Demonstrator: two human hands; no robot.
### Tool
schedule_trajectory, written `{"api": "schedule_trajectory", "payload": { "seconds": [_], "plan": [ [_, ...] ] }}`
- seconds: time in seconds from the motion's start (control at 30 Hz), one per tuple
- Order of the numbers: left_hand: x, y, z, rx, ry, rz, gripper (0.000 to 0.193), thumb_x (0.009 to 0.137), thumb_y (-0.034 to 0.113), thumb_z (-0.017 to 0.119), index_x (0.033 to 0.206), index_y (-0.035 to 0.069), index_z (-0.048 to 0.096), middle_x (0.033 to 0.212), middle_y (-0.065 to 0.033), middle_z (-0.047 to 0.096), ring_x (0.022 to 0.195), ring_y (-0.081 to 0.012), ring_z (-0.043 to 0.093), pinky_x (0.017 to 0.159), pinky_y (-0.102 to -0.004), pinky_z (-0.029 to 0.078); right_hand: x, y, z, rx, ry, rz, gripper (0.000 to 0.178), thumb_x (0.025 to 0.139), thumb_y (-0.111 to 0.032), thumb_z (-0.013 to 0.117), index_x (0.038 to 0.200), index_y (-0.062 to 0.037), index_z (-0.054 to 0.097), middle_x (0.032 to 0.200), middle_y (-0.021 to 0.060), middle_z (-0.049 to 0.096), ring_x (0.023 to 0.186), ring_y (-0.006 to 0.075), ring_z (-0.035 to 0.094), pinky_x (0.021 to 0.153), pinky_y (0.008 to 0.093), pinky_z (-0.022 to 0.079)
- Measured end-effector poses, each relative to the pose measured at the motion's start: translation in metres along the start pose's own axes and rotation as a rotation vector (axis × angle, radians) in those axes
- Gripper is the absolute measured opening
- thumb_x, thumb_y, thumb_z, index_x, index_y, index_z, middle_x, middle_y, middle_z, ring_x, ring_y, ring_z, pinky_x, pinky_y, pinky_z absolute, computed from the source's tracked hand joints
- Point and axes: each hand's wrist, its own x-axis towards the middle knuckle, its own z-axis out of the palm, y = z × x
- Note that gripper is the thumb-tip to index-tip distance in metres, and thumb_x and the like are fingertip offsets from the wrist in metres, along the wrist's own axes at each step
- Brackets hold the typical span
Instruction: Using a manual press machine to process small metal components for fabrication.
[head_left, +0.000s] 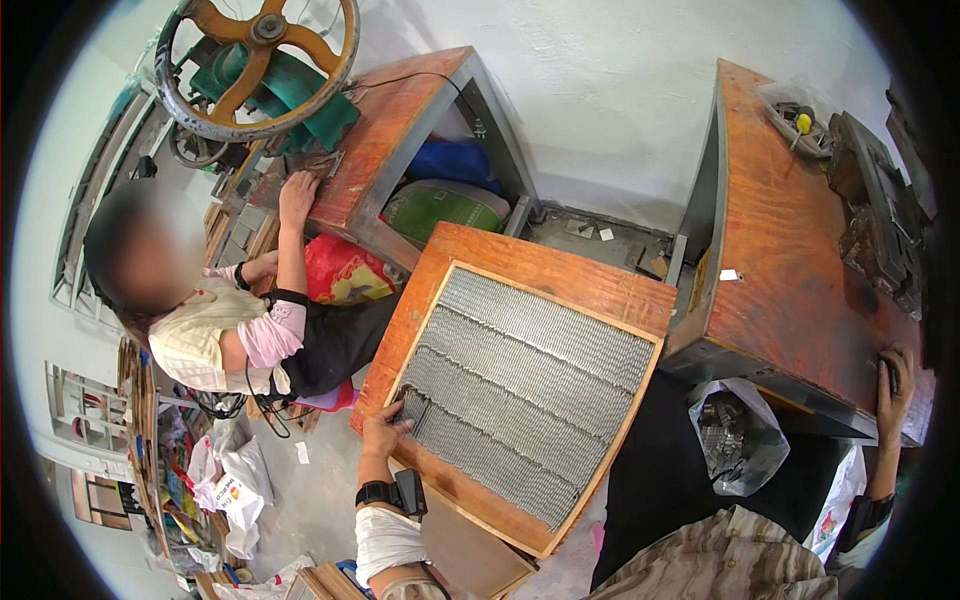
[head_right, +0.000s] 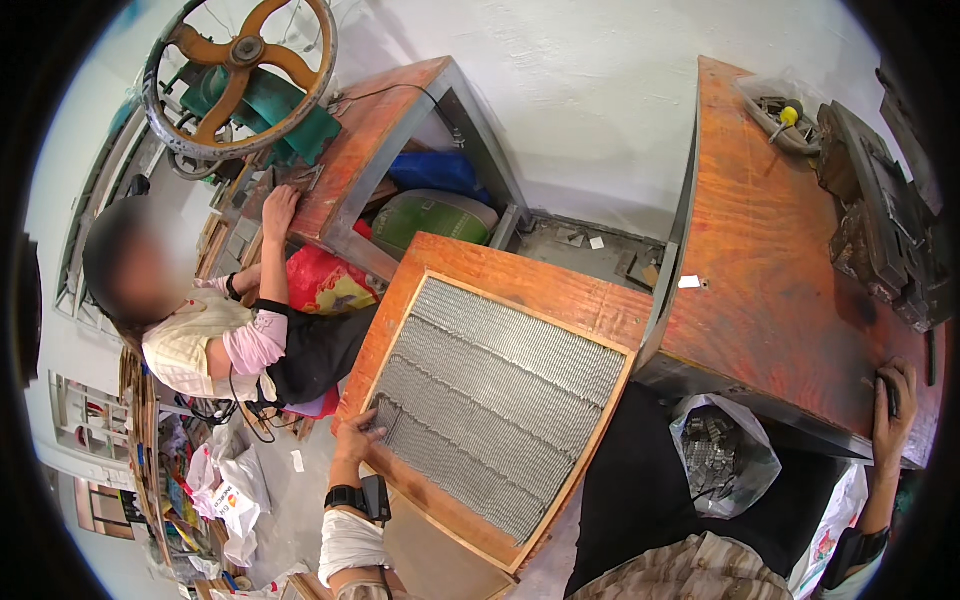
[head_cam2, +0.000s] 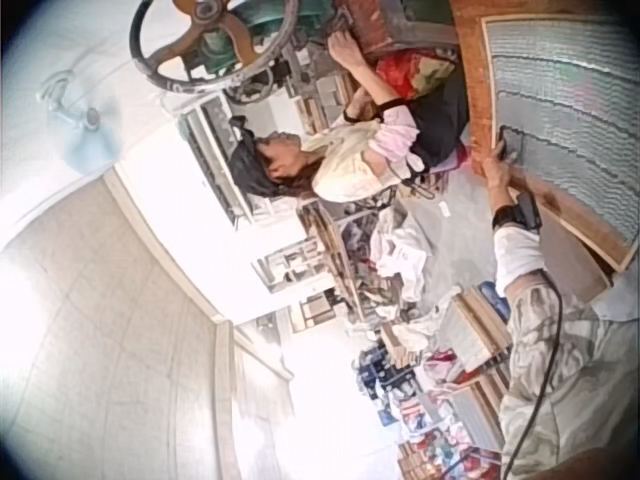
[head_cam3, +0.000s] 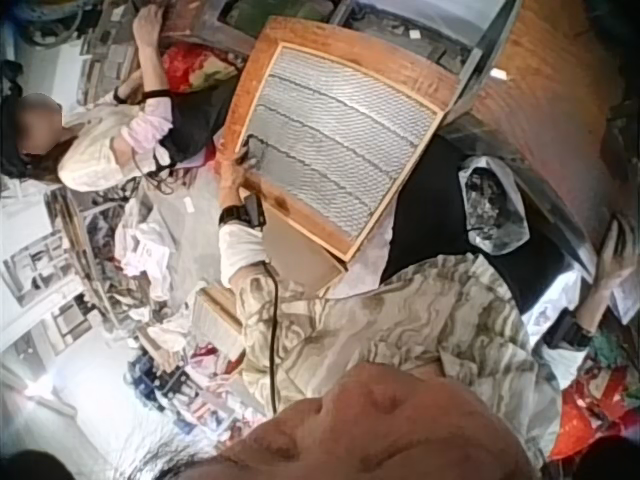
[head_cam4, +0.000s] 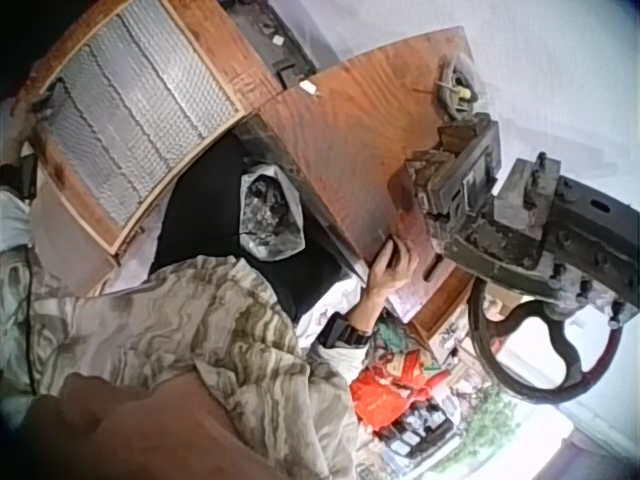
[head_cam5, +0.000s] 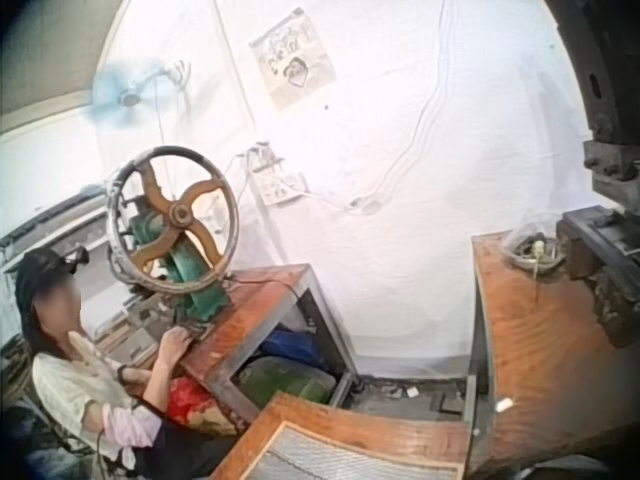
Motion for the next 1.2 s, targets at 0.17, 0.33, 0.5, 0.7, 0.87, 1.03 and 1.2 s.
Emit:
{"api": "schedule_trajectory", "payload": {
  "seconds": [0.17,0.33,0.5,0.7,0.87,1.03,1.2],
  "plan": [
    [-0.002,0.005,-0.001,0.053,0.033,-0.03,0.056,0.066,0.0,0.077,0.118,0.0,0.057,0.106,-0.0131,0.064,0.095,-0.0183,0.061,0.084,-0.0274,0.047,-0.004,0.0,0.001,-0.023,0.027,-0.009,0.01,0.083,0.003,0.053,0.092,0.0032,0.056,0.104,0.0158,0.052,0.1,0.0287,0.052,0.088,0.0315,0.039],
    [-0.006,-0.005,-0.008,0.335,-0.023,0.188,0.06,0.062,0.0,0.076,0.118,-0.001,0.056,0.105,-0.0189,0.064,0.099,-0.0238,0.061,0.088,-0.03,0.046,-0.002,-0.008,0.004,-0.038,0.008,-0.036,0.01,0.083,0.003,0.053,0.093,0.003,0.056,0.104,0.0159,0.052,0.101,0.0292,0.052,0.088,0.0318,0.039],
    [-0.007,0.001,0.002,0.393,0.104,0.184,0.06,0.059,0.004,0.076,0.115,-0.003,0.057,0.105,-0.0219,0.063,0.1,-0.0275,0.061,0.088,-0.0321,0.047,-0.001,-0.007,0.001,-0.048,0.025,0.004,0.01,0.082,0.002,0.054,0.092,0.0028,0.056,0.103,0.0166,0.052,0.099,0.0309,0.052,0.087,0.0328,0.04],
    [0.001,0.026,0.007,0.245,0.121,-0.014,0.048,0.059,0.012,0.074,0.1,-0.009,0.061,0.088,-0.0164,0.065,0.082,-0.0231,0.063,0.072,-0.0312,0.049,0.005,-0.019,-0.01,-0.029,0.067,-0.001,0.012,0.078,0.002,0.057,0.09,0.002,0.057,0.1,0.0172,0.053,0.095,0.0321,0.053,0.085,0.0348,0.04],
    [-0.027,0.063,-0.002,-0.269,0.144,0.002,0.027,0.058,0.004,0.069,0.081,-0.008,0.061,0.07,-0.0065,0.058,0.06,-0.0164,0.056,0.054,-0.0294,0.046,0.02,-0.056,-0.007,-0.007,0.15,-0.058,0.017,0.067,-0.001,0.064,0.084,-0.0005,0.059,0.092,0.0162,0.055,0.088,0.0346,0.053,0.076,0.0404,0.044],
    [-0.058,0.234,0.036,-0.502,-0.059,0.191,0.034,0.064,-0.004,0.058,0.095,-0.017,0.058,0.079,-0.0145,0.062,0.071,-0.0213,0.062,0.065,-0.0287,0.05,0.029,-0.068,-0.006,0.039,0.162,-0.134,0.016,0.066,-0.005,0.068,0.081,-0.0026,0.061,0.089,0.0136,0.058,0.085,0.0323,0.056,0.076,0.0413,0.047],
    [-0.113,0.469,0.13,-0.434,-0.397,0.61,0.042,0.061,-0.002,0.064,0.101,-0.014,0.058,0.088,-0.0123,0.063,0.075,-0.0167,0.06,0.068,-0.0274,0.048,0.021,-0.067,-0.022,0.077,0.202,-0.118,0.017,0.067,-0.007,0.068,0.082,-0.0037,0.062,0.09,0.012,0.059,0.085,0.0309,0.056,0.076,0.0402,0.046]
  ]
}}
